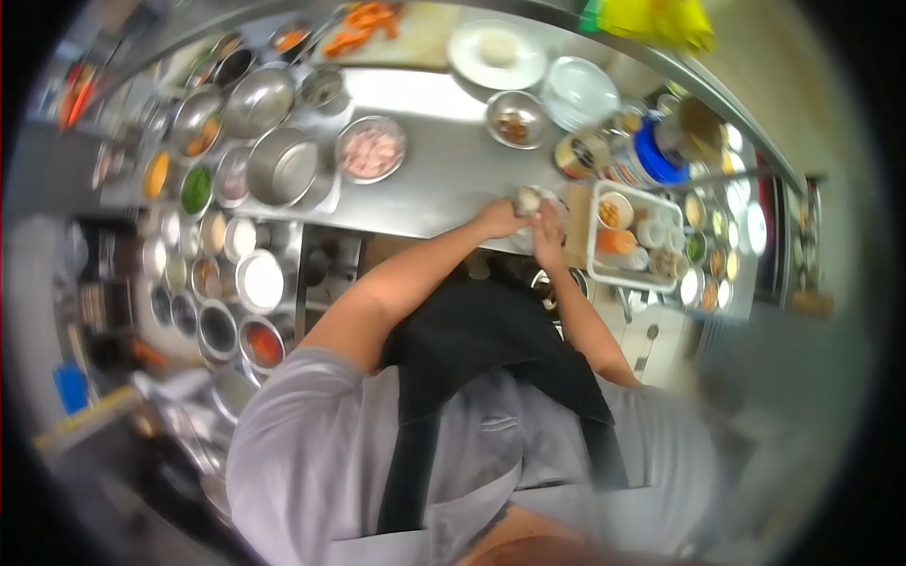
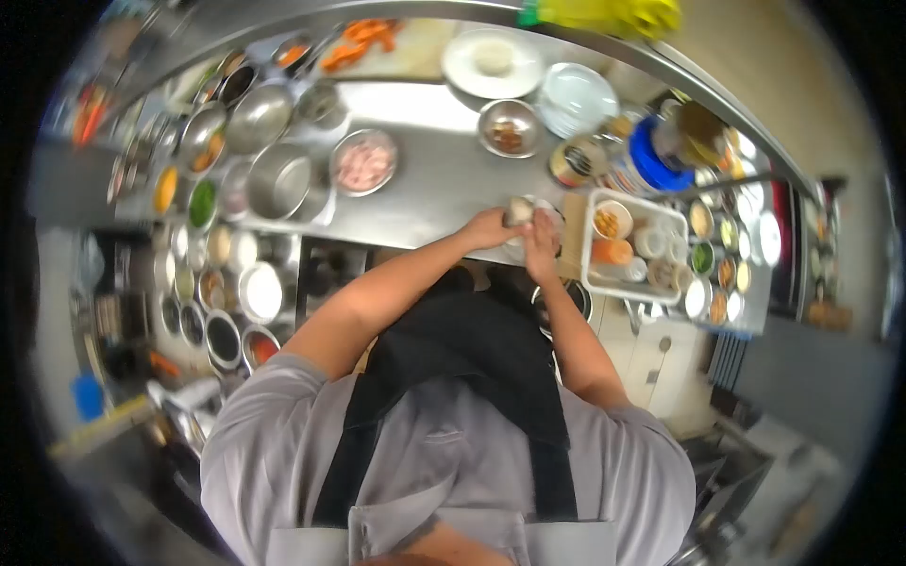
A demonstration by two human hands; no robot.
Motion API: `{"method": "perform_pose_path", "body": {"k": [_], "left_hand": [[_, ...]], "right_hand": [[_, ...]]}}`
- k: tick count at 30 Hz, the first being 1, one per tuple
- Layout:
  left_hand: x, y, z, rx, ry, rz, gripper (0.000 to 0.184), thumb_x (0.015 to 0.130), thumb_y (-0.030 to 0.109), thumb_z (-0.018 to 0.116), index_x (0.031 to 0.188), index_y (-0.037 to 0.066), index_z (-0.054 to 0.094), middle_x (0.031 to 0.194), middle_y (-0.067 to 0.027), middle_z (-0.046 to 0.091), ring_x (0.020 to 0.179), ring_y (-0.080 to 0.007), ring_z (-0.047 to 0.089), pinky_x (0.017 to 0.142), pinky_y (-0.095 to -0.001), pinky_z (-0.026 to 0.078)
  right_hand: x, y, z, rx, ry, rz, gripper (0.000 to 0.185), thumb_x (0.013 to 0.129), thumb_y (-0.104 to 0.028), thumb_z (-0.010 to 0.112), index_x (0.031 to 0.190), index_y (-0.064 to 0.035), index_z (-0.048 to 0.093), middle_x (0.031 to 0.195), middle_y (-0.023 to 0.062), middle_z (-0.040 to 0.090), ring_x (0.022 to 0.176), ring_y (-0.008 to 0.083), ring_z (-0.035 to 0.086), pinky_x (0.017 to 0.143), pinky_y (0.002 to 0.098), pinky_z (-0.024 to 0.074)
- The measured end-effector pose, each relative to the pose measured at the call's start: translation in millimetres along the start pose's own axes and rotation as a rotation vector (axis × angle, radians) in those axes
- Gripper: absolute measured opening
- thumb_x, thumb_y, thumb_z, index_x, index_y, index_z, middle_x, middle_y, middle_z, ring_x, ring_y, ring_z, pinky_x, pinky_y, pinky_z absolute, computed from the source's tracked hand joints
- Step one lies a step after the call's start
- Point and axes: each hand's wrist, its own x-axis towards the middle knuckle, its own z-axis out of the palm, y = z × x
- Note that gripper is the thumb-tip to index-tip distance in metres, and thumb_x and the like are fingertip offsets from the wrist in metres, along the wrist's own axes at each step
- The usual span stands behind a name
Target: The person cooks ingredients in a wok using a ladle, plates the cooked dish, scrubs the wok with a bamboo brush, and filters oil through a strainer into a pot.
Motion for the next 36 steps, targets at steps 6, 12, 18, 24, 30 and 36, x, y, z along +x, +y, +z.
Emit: {"method": "perform_pose_path", "body": {"k": [6, 12, 18, 24, 30, 36], "left_hand": [[-30, -51, -10, -0.046, 0.040, 0.016, 0.067, 0.082, 0.060, 0.065, 0.105, -0.003, 0.063, 0.093, -0.0201, 0.067, 0.088, -0.0335, 0.064, 0.078, -0.0403, 0.051], [-132, -86, -39, -0.562, -0.001, -0.244, 0.036, 0.090, 0.039, 0.068, 0.104, 0.006, 0.065, 0.087, -0.0070, 0.064, 0.068, -0.0135, 0.059, 0.067, -0.0272, 0.050], [-123, -105, -12, -0.800, 0.016, -0.075, 0.039, 0.092, 0.033, 0.067, 0.113, 0.002, 0.060, 0.088, -0.0043, 0.063, 0.072, -0.0118, 0.059, 0.065, -0.0263, 0.051], [-24, -53, 6, -0.313, 0.170, 0.028, 0.054, 0.087, 0.039, 0.070, 0.118, -0.003, 0.057, 0.090, -0.0126, 0.067, 0.085, -0.0231, 0.065, 0.072, -0.0343, 0.053], [28, -2, 50, 0.083, 0.223, -0.116, 0.061, 0.076, 0.044, 0.073, 0.115, -0.001, 0.063, 0.109, -0.0206, 0.067, 0.107, -0.0361, 0.063, 0.092, -0.0447, 0.050], [32, 0, 41, 0.042, 0.061, -0.183, 0.055, 0.077, 0.040, 0.072, 0.114, -0.001, 0.064, 0.117, -0.0218, 0.064, 0.110, -0.0360, 0.062, 0.091, -0.0447, 0.051]], "right_hand": [[-2, -45, -17, -0.333, 0.009, -0.030, 0.069, 0.099, -0.050, 0.041, 0.147, -0.0008, 0.035, 0.150, 0.0223, 0.036, 0.142, 0.0369, 0.030, 0.115, 0.0508, 0.0205], [12, -75, -22, -0.462, 0.078, 0.037, 0.068, 0.096, -0.052, 0.045, 0.136, 0.0031, 0.049, 0.134, 0.0284, 0.052, 0.130, 0.0415, 0.045, 0.108, 0.0525, 0.0325], [36, -64, -17, -0.387, 0.027, 0.206, 0.058, 0.094, -0.044, 0.049, 0.123, 0.0047, 0.058, 0.125, 0.0303, 0.057, 0.117, 0.0462, 0.054, 0.100, 0.0492, 0.0425], [32, -25, -32, -0.365, 0.138, 0.112, 0.036, 0.085, -0.024, 0.060, 0.112, 0.0006, 0.064, 0.112, 0.0268, 0.062, 0.107, 0.0425, 0.059, 0.093, 0.0467, 0.0472], [30, -1, -24, -0.349, 0.164, -0.277, 0.036, 0.075, -0.004, 0.066, 0.111, -0.0014, 0.063, 0.104, 0.0226, 0.065, 0.098, 0.0410, 0.062, 0.085, 0.0457, 0.0506], [20, -11, -38, -0.324, 0.088, -0.157, 0.017, 0.077, -0.005, 0.066, 0.093, -0.0022, 0.064, 0.087, 0.0203, 0.066, 0.084, 0.0408, 0.064, 0.075, 0.0481, 0.0515]]}}
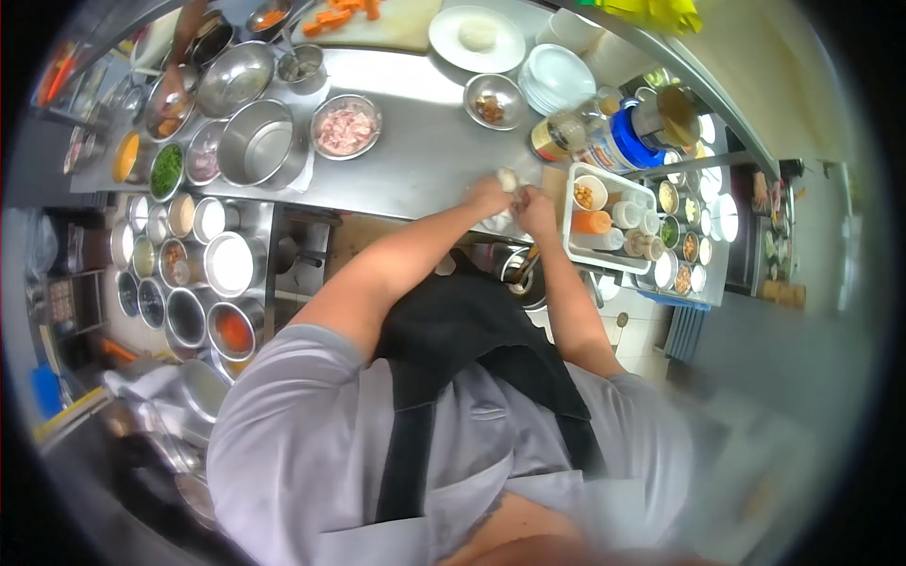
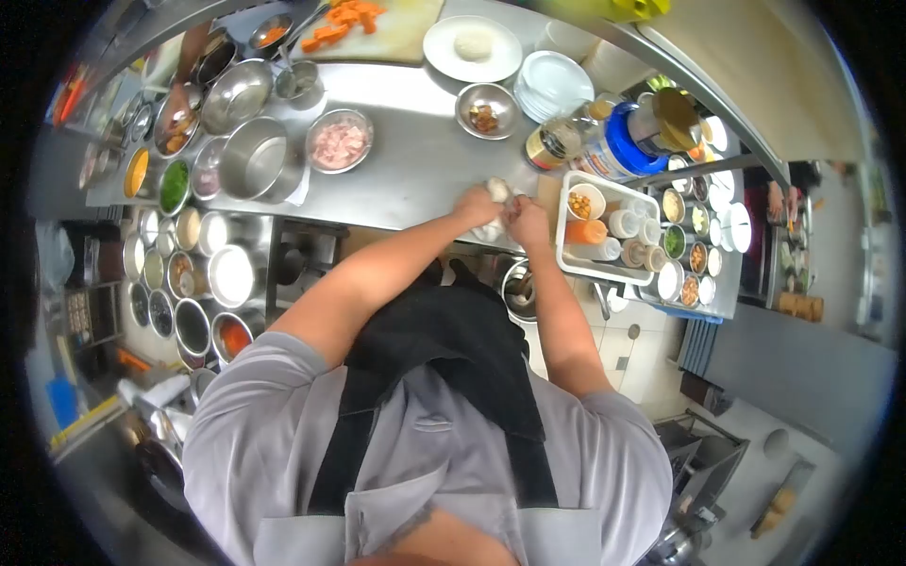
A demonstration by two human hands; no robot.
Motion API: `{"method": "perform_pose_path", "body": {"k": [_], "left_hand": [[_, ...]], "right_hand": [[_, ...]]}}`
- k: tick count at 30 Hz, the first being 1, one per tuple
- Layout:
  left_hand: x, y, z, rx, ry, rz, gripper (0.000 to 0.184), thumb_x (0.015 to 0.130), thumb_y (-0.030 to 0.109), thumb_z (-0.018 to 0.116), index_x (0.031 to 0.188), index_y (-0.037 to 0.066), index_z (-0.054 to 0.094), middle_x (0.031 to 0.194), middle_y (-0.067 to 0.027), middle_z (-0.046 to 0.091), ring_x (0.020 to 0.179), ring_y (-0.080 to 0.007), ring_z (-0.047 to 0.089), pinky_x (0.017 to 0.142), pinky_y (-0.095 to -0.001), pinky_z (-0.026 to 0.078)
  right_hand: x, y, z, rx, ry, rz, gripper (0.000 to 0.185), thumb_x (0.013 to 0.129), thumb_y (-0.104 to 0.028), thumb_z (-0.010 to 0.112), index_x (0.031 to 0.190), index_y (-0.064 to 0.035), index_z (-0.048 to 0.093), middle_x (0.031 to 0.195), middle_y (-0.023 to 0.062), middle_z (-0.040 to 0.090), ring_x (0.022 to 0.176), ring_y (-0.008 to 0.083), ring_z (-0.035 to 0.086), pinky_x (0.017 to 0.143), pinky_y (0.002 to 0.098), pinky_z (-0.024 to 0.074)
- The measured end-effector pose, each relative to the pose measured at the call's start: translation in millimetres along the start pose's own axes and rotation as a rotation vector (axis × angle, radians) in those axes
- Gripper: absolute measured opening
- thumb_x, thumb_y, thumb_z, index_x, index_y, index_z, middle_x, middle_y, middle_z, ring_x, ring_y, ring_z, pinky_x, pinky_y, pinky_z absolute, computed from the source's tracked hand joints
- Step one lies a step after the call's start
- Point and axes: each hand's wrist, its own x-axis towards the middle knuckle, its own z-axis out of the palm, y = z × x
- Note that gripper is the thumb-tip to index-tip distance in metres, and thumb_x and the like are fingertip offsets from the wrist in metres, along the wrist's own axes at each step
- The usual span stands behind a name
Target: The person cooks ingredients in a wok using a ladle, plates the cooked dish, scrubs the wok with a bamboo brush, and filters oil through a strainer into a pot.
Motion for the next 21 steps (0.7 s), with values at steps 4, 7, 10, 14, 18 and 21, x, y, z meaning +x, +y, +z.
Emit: {"method": "perform_pose_path", "body": {"k": [4, 7, 10, 14, 18, 21], "left_hand": [[-16, -21, -34, -0.111, 0.026, -0.092, 0.052, 0.078, 0.038, 0.071, 0.112, -0.001, 0.064, 0.118, -0.0219, 0.063, 0.110, -0.0361, 0.062, 0.091, -0.0440, 0.051], [-17, -28, -37, -0.019, 0.076, -0.046, 0.053, 0.078, 0.036, 0.071, 0.112, -0.005, 0.062, 0.117, -0.0226, 0.063, 0.109, -0.0360, 0.062, 0.092, -0.0435, 0.051], [-22, -30, -32, -0.005, 0.165, 0.004, 0.061, 0.079, 0.037, 0.071, 0.116, -0.009, 0.056, 0.122, -0.0245, 0.059, 0.113, -0.0373, 0.059, 0.094, -0.0441, 0.049], [-35, -34, -34, -0.058, 0.233, -0.002, 0.077, 0.081, 0.044, 0.069, 0.125, -0.013, 0.043, 0.125, -0.0276, 0.052, 0.116, -0.0425, 0.053, 0.096, -0.0444, 0.047], [-42, -51, -24, 0.147, 0.246, 0.134, 0.086, 0.079, 0.053, 0.070, 0.131, -0.010, 0.042, 0.132, -0.0259, 0.049, 0.120, -0.0422, 0.051, 0.103, -0.0471, 0.042], [-85, -59, -35, 0.025, 0.167, 0.117, 0.090, 0.080, 0.058, 0.067, 0.133, -0.010, 0.043, 0.134, -0.0278, 0.048, 0.125, -0.0433, 0.046, 0.105, -0.0479, 0.039]], "right_hand": [[-7, 3, -1, -0.067, 0.045, 0.121, 0.009, 0.081, -0.009, 0.061, 0.087, -0.0025, 0.060, 0.091, 0.0245, 0.065, 0.089, 0.0432, 0.064, 0.079, 0.0528, 0.0499], [-16, 6, -1, -0.017, 0.098, 0.195, 0.008, 0.080, -0.007, 0.062, 0.085, -0.0011, 0.061, 0.088, 0.0234, 0.064, 0.086, 0.0425, 0.063, 0.078, 0.0492, 0.0498], [-21, -3, -12, 0.065, 0.120, 0.185, 0.011, 0.080, -0.004, 0.060, 0.091, -0.0010, 0.062, 0.089, 0.0236, 0.063, 0.085, 0.0426, 0.063, 0.078, 0.0497, 0.0496], [-19, -10, -10, 0.021, 0.051, -0.113, 0.023, 0.081, -0.009, 0.059, 0.103, -0.0034, 0.063, 0.102, 0.0254, 0.064, 0.088, 0.0441, 0.062, 0.082, 0.0523, 0.0493], [-11, -2, 0, -0.165, -0.010, -0.122, 0.025, 0.082, -0.011, 0.062, 0.107, -0.0032, 0.064, 0.093, 0.0249, 0.064, 0.085, 0.0436, 0.063, 0.082, 0.0501, 0.0513], [-4, 18, -1, -0.324, -0.009, 0.015, 0.024, 0.088, -0.021, 0.058, 0.102, -0.0016, 0.063, 0.090, 0.0236, 0.065, 0.081, 0.0435, 0.064, 0.076, 0.0505, 0.0520]]}}
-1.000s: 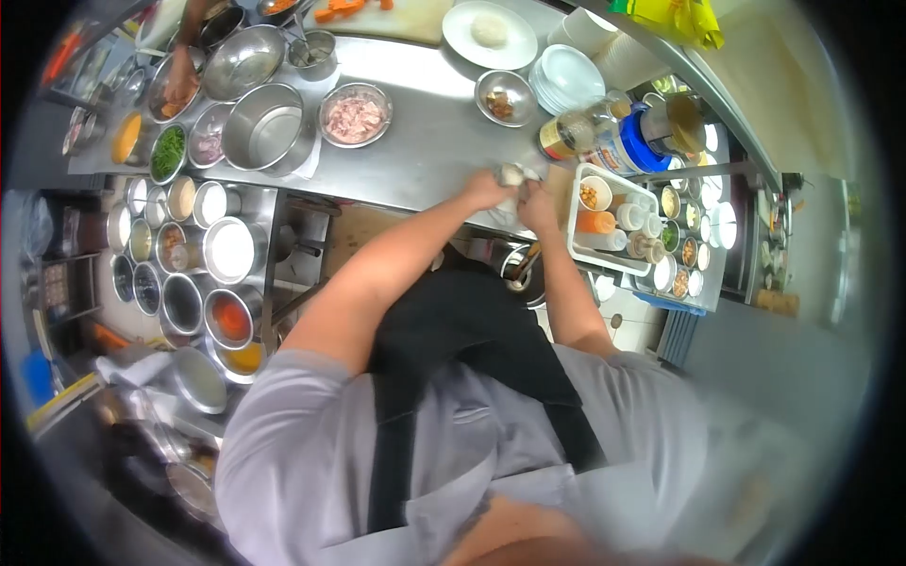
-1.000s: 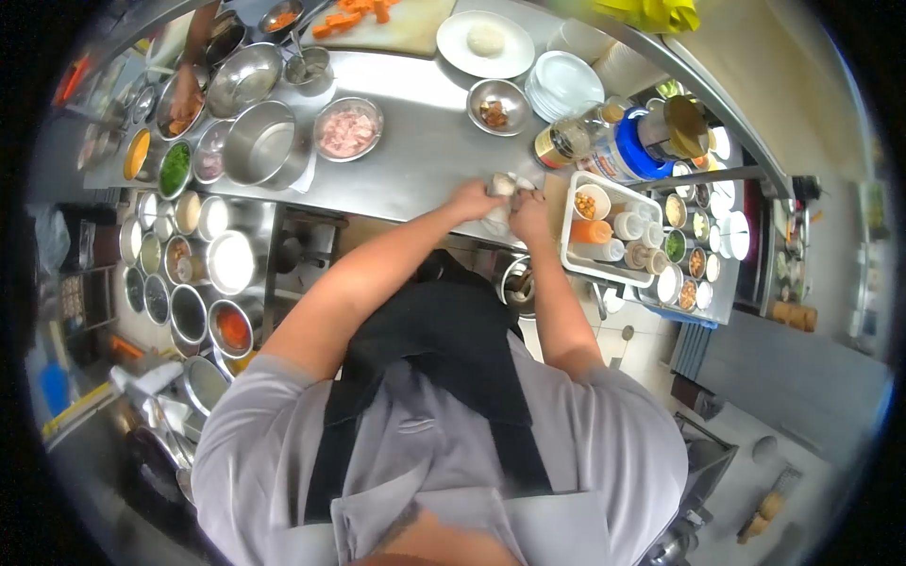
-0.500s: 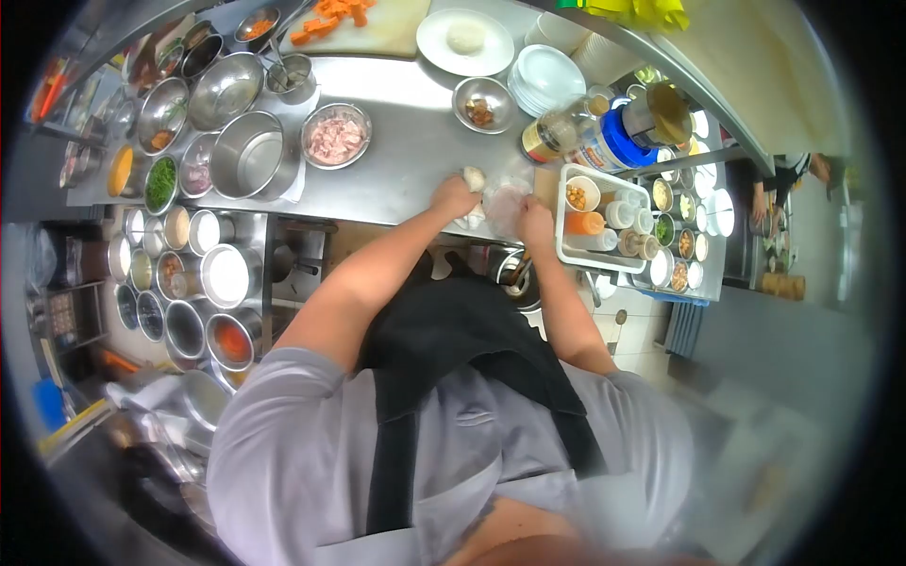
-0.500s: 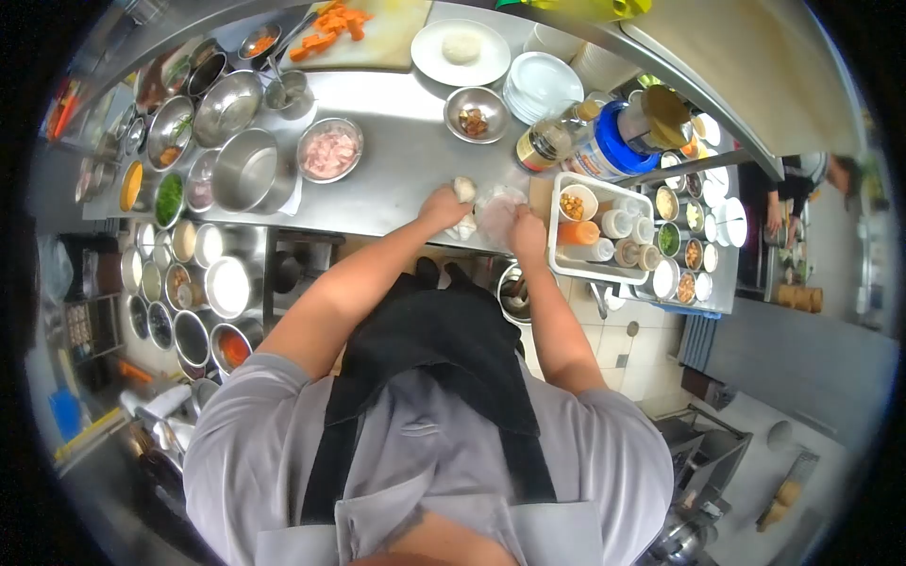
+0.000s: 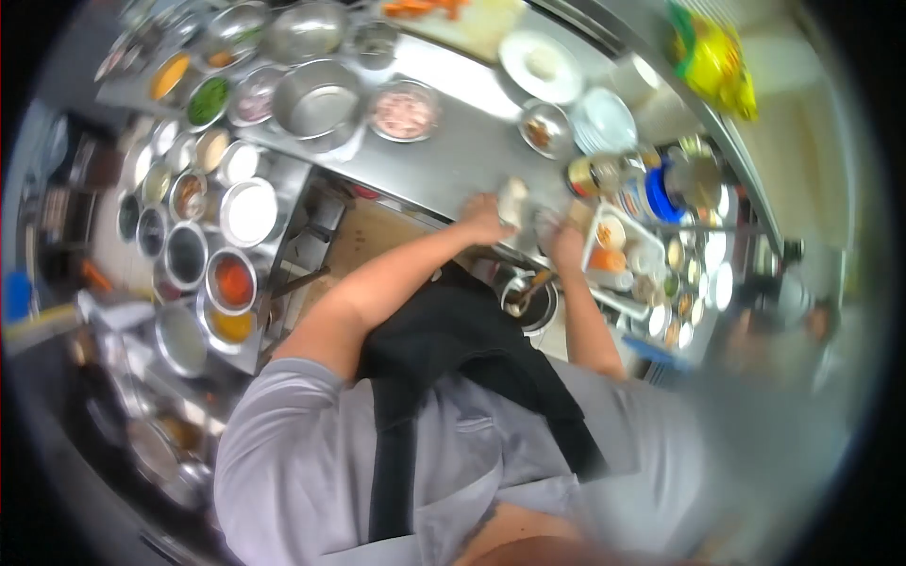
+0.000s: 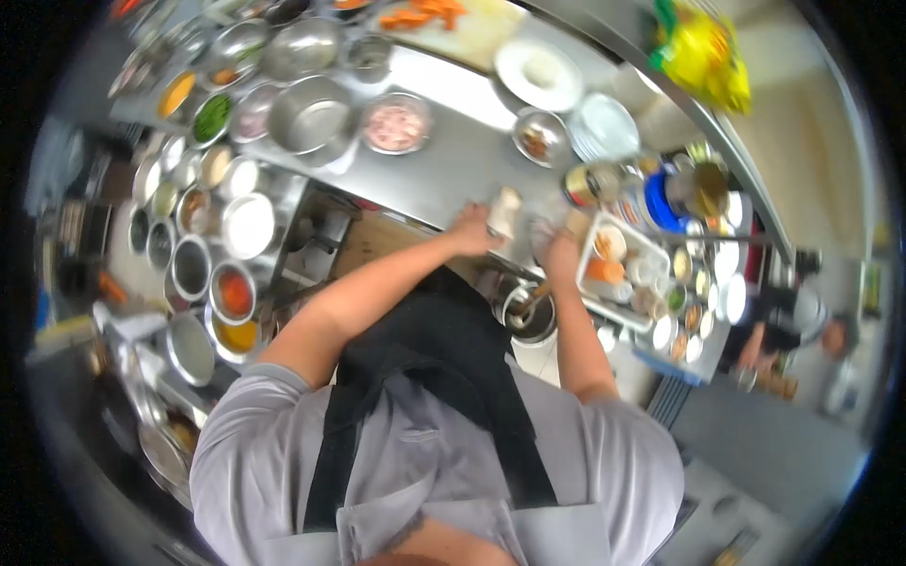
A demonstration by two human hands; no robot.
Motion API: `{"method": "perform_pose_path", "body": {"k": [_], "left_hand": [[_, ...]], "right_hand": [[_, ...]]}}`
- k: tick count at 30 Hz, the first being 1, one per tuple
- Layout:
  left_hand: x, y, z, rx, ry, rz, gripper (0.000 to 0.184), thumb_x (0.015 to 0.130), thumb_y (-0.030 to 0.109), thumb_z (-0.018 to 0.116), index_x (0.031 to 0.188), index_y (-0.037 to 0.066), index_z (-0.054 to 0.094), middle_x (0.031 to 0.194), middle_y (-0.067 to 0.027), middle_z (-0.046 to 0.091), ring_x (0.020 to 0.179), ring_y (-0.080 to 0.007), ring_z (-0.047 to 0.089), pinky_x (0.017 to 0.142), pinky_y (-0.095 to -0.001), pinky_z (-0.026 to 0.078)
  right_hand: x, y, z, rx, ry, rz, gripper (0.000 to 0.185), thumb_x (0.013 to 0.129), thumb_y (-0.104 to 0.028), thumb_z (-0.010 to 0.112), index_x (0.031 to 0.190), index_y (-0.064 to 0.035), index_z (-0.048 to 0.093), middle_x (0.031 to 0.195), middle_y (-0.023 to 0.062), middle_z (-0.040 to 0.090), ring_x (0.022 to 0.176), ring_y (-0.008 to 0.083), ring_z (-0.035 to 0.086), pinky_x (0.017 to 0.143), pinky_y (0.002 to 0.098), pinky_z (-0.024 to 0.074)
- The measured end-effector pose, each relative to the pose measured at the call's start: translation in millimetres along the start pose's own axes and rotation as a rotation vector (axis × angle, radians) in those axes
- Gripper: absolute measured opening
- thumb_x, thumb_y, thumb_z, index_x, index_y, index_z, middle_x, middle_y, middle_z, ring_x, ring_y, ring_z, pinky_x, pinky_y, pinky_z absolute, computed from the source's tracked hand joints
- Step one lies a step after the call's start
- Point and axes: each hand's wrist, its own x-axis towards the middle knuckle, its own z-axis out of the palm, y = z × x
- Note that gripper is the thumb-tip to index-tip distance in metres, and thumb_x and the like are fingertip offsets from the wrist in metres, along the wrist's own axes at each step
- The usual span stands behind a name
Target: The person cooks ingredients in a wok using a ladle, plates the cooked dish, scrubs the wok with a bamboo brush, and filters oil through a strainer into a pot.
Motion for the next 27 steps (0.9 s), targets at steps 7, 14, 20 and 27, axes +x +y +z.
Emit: {"method": "perform_pose_path", "body": {"k": [7, 14, 20, 27], "left_hand": [[-181, -73, -101, -0.403, -0.355, 0.080, 0.074, 0.087, 0.062, 0.059, 0.126, -0.001, 0.058, 0.124, -0.0209, 0.062, 0.116, -0.0333, 0.058, 0.099, -0.0390, 0.044], [-424, -159, -112, -1.023, 0.411, -0.205, 0.046, 0.094, 0.044, 0.061, 0.120, 0.006, 0.063, 0.108, -0.0052, 0.066, 0.097, -0.0163, 0.063, 0.083, -0.0309, 0.052], [-599, -235, -51, -1.779, 1.297, -0.168, 0.033, 0.097, 0.023, 0.051, 0.118, -0.002, 0.058, 0.104, -0.0157, 0.067, 0.091, -0.0246, 0.069, 0.081, -0.0363, 0.056], [-784, -298, -29, -1.721, 2.211, -0.014, 0.068, 0.098, 0.053, 0.043, 0.130, -0.007, 0.040, 0.120, -0.0252, 0.057, 0.113, -0.0374, 0.059, 0.096, -0.0529, 0.050]], "right_hand": [[28, -63, -153, 0.411, -0.097, -0.172, 0.029, 0.093, -0.027, 0.065, 0.110, -0.0033, 0.062, 0.098, 0.0079, 0.066, 0.088, 0.0176, 0.062, 0.076, 0.0320, 0.0497], [18, -237, -204, 2.109, -0.517, -0.545, 0.061, 0.091, -0.026, 0.057, 0.144, 0.0000, 0.039, 0.143, 0.0182, 0.047, 0.131, 0.0354, 0.043, 0.112, 0.0507, 0.0302], [-191, -511, -183, 2.157, -2.055, -0.434, 0.058, 0.093, -0.037, 0.051, 0.138, -0.0016, 0.047, 0.138, 0.0148, 0.052, 0.128, 0.0299, 0.049, 0.106, 0.0475, 0.0379], [-351, -630, -108, 1.611, -2.518, -0.252, 0.071, 0.098, -0.053, 0.040, 0.148, -0.0016, 0.034, 0.155, 0.0141, 0.033, 0.143, 0.0326, 0.029, 0.119, 0.0505, 0.0170]]}}
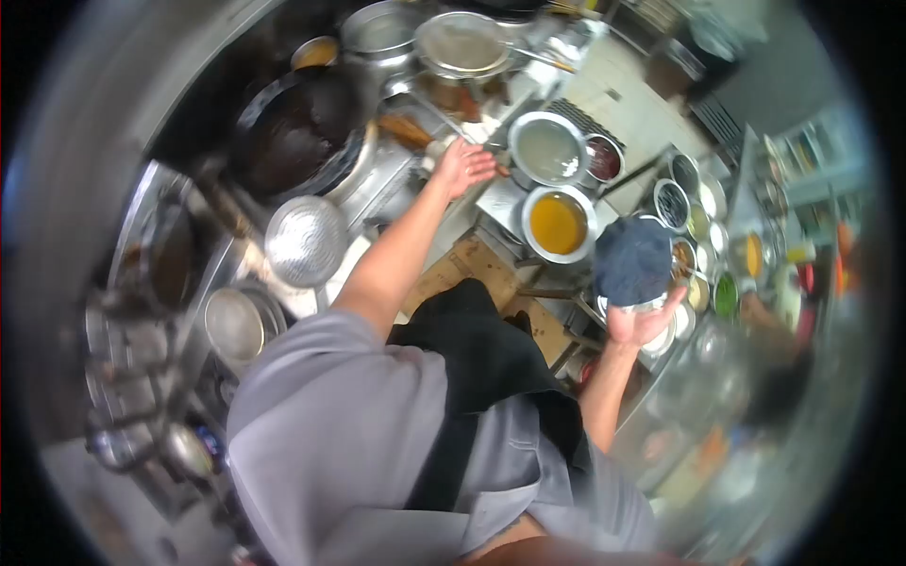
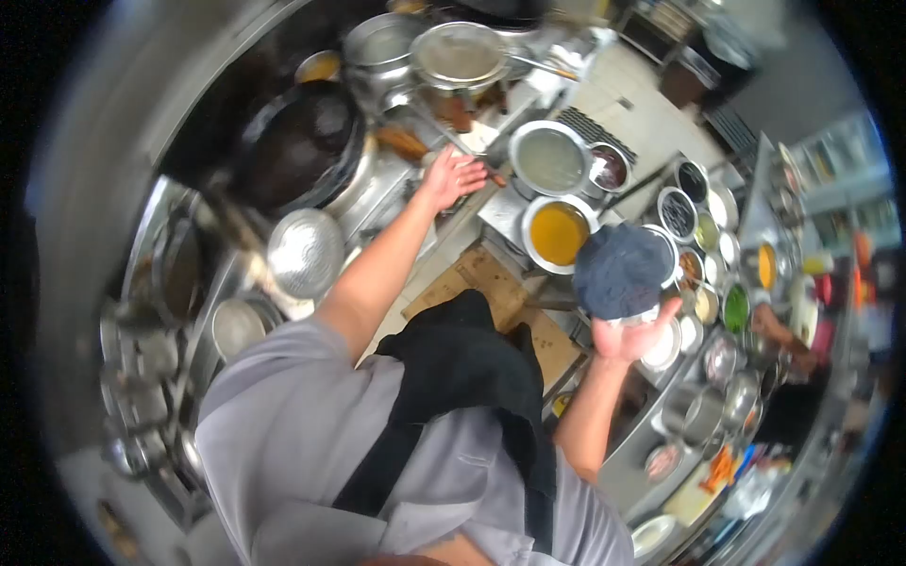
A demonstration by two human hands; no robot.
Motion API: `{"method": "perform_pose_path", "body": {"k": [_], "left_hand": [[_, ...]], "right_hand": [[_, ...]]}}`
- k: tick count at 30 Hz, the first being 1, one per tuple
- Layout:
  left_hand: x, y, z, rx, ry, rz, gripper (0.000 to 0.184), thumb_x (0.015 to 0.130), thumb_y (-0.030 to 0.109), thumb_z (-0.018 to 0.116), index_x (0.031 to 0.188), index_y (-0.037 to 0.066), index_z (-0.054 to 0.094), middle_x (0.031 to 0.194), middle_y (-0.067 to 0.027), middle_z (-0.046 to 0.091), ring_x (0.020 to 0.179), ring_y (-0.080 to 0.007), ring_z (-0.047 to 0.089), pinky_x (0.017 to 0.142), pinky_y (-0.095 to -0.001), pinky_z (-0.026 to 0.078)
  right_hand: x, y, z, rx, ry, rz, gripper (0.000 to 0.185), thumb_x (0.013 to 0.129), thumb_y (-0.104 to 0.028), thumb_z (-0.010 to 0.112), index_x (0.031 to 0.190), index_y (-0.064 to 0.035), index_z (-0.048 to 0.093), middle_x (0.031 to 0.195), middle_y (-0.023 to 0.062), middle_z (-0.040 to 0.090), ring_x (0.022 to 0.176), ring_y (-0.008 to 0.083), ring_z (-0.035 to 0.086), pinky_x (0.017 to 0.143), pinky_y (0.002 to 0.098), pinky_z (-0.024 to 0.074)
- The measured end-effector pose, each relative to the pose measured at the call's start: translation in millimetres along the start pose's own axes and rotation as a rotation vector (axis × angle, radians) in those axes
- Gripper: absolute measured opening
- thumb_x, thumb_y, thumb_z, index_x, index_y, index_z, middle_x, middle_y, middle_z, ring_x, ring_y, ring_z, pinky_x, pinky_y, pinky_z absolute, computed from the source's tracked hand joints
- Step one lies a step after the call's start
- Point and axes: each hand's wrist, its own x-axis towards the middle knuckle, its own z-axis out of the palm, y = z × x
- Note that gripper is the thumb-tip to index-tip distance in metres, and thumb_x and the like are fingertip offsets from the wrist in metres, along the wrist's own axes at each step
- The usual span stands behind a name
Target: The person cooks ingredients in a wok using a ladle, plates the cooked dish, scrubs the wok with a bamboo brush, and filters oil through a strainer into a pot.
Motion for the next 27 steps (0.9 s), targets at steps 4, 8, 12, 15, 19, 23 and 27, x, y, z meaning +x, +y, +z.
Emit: {"method": "perform_pose_path", "body": {"k": [4, 8, 12, 15, 19, 23, 27], "left_hand": [[45, 65, 8, -0.124, 0.020, 0.008, 0.076, 0.090, 0.052, 0.060, 0.130, -0.009, 0.037, 0.127, -0.0292, 0.048, 0.116, -0.0445, 0.054, 0.096, -0.0600, 0.048], [77, 89, 19, -0.190, 0.007, -0.036, 0.058, 0.089, 0.041, 0.066, 0.118, -0.006, 0.049, 0.109, -0.0219, 0.061, 0.104, -0.0378, 0.062, 0.090, -0.0531, 0.053], [119, 87, 7, -0.015, 0.049, -0.211, 0.027, 0.090, 0.031, 0.067, 0.086, 0.005, 0.062, 0.074, -0.0045, 0.064, 0.065, -0.0159, 0.060, 0.064, -0.0341, 0.054], [113, 83, 23, 0.089, 0.098, -0.223, 0.021, 0.088, 0.025, 0.067, 0.077, 0.008, 0.062, 0.066, -0.0006, 0.062, 0.063, -0.0155, 0.061, 0.060, -0.0310, 0.055], [79, 103, 58, 0.132, 0.354, -0.090, 0.010, 0.082, 0.013, 0.063, 0.079, 0.004, 0.060, 0.066, -0.0055, 0.060, 0.064, -0.0193, 0.065, 0.058, -0.0295, 0.057], [45, 126, 33, 0.002, 0.173, -0.060, 0.012, 0.089, 0.012, 0.060, 0.090, -0.001, 0.060, 0.066, -0.0013, 0.055, 0.050, -0.0105, 0.047, 0.043, -0.0229, 0.037], [-30, 151, 38, 0.018, 0.294, 0.061, 0.018, 0.091, 0.014, 0.060, 0.096, -0.002, 0.060, 0.069, -0.0009, 0.055, 0.048, -0.0093, 0.047, 0.041, -0.0206, 0.037]], "right_hand": [[70, 30, -14, -0.031, 0.027, 0.078, 0.062, 0.099, -0.045, 0.039, 0.147, -0.0050, 0.038, 0.153, 0.0146, 0.036, 0.143, 0.0332, 0.031, 0.119, 0.0508, 0.0183], [109, 65, -37, -0.023, 0.107, 0.230, 0.052, 0.100, -0.038, 0.040, 0.141, -0.0085, 0.047, 0.148, 0.0119, 0.045, 0.136, 0.0308, 0.043, 0.116, 0.0513, 0.0274], [147, 96, -59, 0.023, 0.188, 0.339, 0.051, 0.098, -0.039, 0.041, 0.139, -0.0094, 0.049, 0.147, 0.0112, 0.046, 0.135, 0.0307, 0.043, 0.115, 0.0492, 0.0297], [188, 106, -100, 0.102, 0.202, 0.407, 0.052, 0.099, -0.039, 0.038, 0.136, -0.0046, 0.050, 0.145, 0.0158, 0.047, 0.134, 0.0334, 0.044, 0.115, 0.0511, 0.0296], [273, 107, -132, 0.026, 0.213, 0.489, 0.046, 0.100, -0.036, 0.039, 0.129, -0.0050, 0.055, 0.135, 0.0140, 0.056, 0.124, 0.0319, 0.053, 0.110, 0.0493, 0.0370], [372, 115, -184, -0.322, 0.285, 0.423, 0.036, 0.101, -0.033, 0.044, 0.119, -0.0070, 0.060, 0.112, 0.0096, 0.066, 0.105, 0.0256, 0.063, 0.097, 0.0431, 0.0492], [476, 156, -195, -1.033, 0.437, 0.313, 0.046, 0.100, -0.039, 0.041, 0.121, -0.0015, 0.058, 0.102, 0.0093, 0.065, 0.096, 0.0224, 0.064, 0.089, 0.0364, 0.0500]]}}
